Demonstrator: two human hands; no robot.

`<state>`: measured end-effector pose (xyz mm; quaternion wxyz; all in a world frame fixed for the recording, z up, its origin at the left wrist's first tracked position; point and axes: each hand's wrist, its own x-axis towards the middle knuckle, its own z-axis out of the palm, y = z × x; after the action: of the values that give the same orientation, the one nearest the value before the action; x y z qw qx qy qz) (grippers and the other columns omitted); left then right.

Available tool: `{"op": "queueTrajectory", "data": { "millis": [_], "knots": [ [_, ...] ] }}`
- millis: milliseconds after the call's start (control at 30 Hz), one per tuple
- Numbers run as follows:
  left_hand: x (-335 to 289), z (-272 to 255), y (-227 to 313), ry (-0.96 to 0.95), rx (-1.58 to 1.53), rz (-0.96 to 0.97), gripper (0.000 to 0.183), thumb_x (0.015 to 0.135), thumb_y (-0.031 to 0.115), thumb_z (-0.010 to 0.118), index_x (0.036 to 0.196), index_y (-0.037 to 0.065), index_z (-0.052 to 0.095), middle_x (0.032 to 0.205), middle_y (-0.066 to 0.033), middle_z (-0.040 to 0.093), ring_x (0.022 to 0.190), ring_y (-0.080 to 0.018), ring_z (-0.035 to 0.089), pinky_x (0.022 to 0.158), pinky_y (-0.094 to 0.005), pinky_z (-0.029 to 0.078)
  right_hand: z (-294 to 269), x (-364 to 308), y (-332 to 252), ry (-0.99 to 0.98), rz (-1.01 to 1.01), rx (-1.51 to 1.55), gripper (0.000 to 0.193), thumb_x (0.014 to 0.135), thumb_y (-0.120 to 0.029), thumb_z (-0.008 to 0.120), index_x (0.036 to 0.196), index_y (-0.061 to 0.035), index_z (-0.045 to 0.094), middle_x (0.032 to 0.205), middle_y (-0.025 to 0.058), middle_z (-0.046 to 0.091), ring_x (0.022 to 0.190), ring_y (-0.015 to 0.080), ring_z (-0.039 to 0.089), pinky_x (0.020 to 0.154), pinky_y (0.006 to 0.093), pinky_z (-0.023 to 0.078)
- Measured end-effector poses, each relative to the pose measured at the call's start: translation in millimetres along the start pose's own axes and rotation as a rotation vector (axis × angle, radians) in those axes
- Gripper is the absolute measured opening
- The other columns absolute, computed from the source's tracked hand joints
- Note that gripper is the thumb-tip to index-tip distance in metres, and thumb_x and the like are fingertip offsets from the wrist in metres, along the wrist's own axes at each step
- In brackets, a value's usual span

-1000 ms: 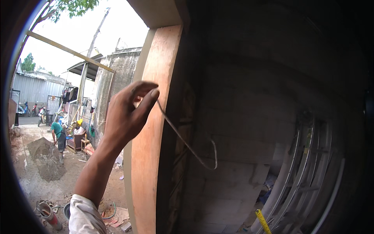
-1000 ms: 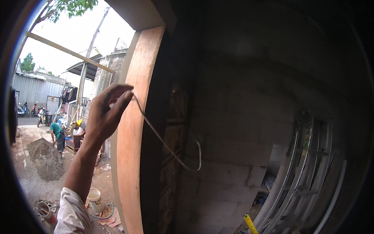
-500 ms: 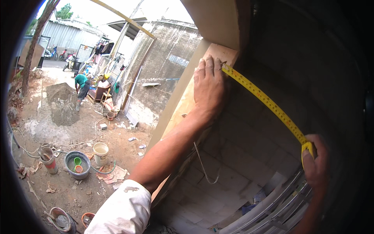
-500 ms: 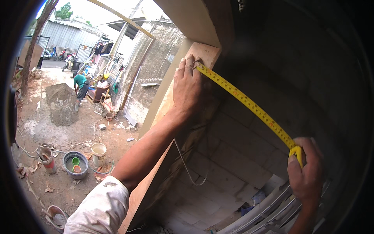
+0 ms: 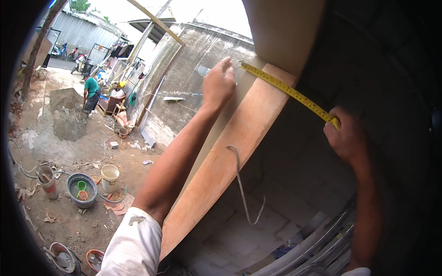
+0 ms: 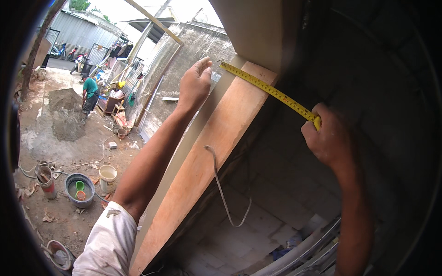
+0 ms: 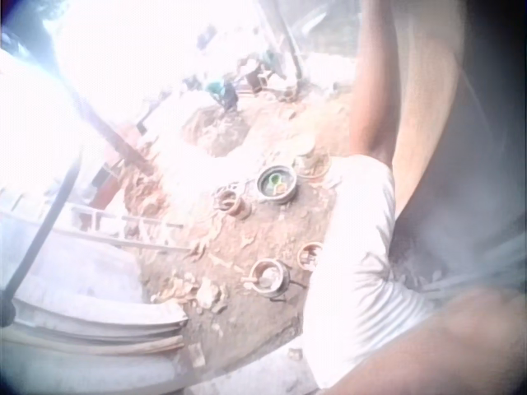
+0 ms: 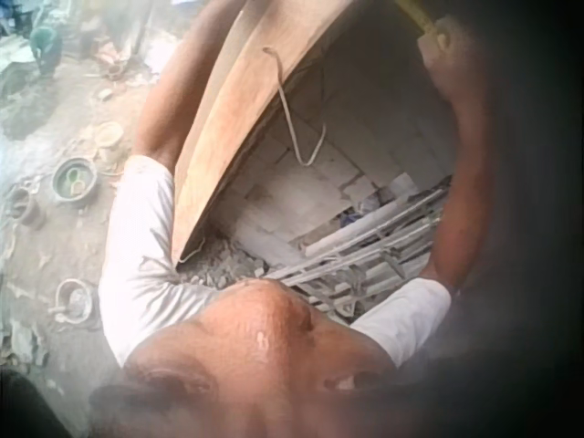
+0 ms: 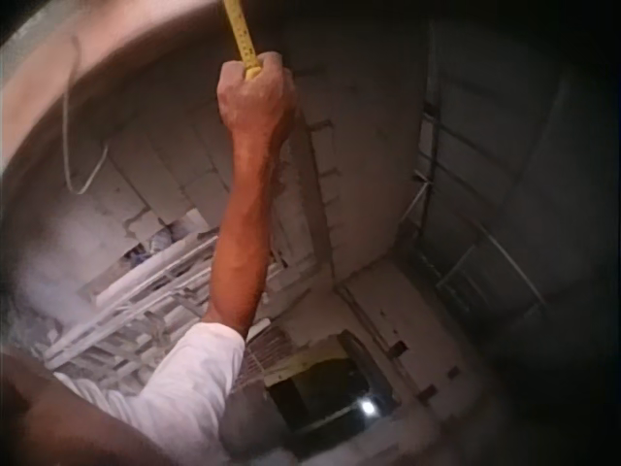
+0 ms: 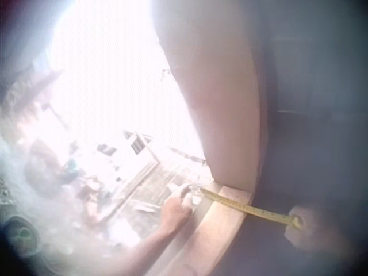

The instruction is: The person positions a wooden plank against a wall opening, measures it with a tape measure, and applies a cement-like substance to the wall using a trowel. The person repeatedly measures the plank and adjusts its position while working in a construction environment.

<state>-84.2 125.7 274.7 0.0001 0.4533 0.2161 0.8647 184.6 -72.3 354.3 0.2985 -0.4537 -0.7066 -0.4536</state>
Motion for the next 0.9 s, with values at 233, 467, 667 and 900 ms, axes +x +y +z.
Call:
{"op": "queueTrajectory", "data": {
  "millis": [233,467,667,900],
  "knots": [
    [19.7,7.9,-13.0,-0.201,-0.055,0.017,0.040,0.101,0.009,0.053,0.138,-0.003,0.059,0.130,-0.0199,0.068,0.122,-0.0246,0.065,0.104,-0.0326,0.048,6.9,-2.8,1.1,0.019,-0.001,0.072,0.024,0.084,-0.018,0.061,0.099,0.0003,0.061,0.082,0.0228,0.064,0.078,0.0428,0.064,0.073,0.0464,0.050],
    [21.5,6.7,-2.3,-0.229,0.016,0.055,0.039,0.100,0.009,0.053,0.137,-0.002,0.061,0.125,-0.0178,0.071,0.117,-0.0237,0.068,0.104,-0.0329,0.049,-2.2,-7.0,6.1,0.044,-0.016,0.070,0.024,0.084,-0.018,0.061,0.098,0.0001,0.061,0.082,0.0220,0.064,0.077,0.0421,0.063,0.072,0.0464,0.050],
    [12.3,5.2,3.4,-0.199,0.161,0.103,0.040,0.100,0.013,0.053,0.137,0.001,0.062,0.127,-0.0173,0.071,0.118,-0.0279,0.068,0.106,-0.0356,0.047,-3.5,-13.1,-0.2,-0.012,0.060,0.029,0.027,0.084,-0.021,0.061,0.101,-0.0010,0.063,0.085,0.0202,0.066,0.077,0.0395,0.064,0.072,0.0460,0.050],
    [12.8,6.8,10.2,-0.223,0.159,0.088,0.041,0.100,0.013,0.053,0.139,0.002,0.060,0.127,-0.0174,0.070,0.119,-0.0277,0.067,0.105,-0.0356,0.048,3.2,-7.7,24.6,0.020,-0.030,-0.007,0.029,0.083,-0.022,0.062,0.102,-0.0007,0.063,0.089,0.0207,0.066,0.079,0.0399,0.064,0.072,0.0472,0.050]
  ]
}}
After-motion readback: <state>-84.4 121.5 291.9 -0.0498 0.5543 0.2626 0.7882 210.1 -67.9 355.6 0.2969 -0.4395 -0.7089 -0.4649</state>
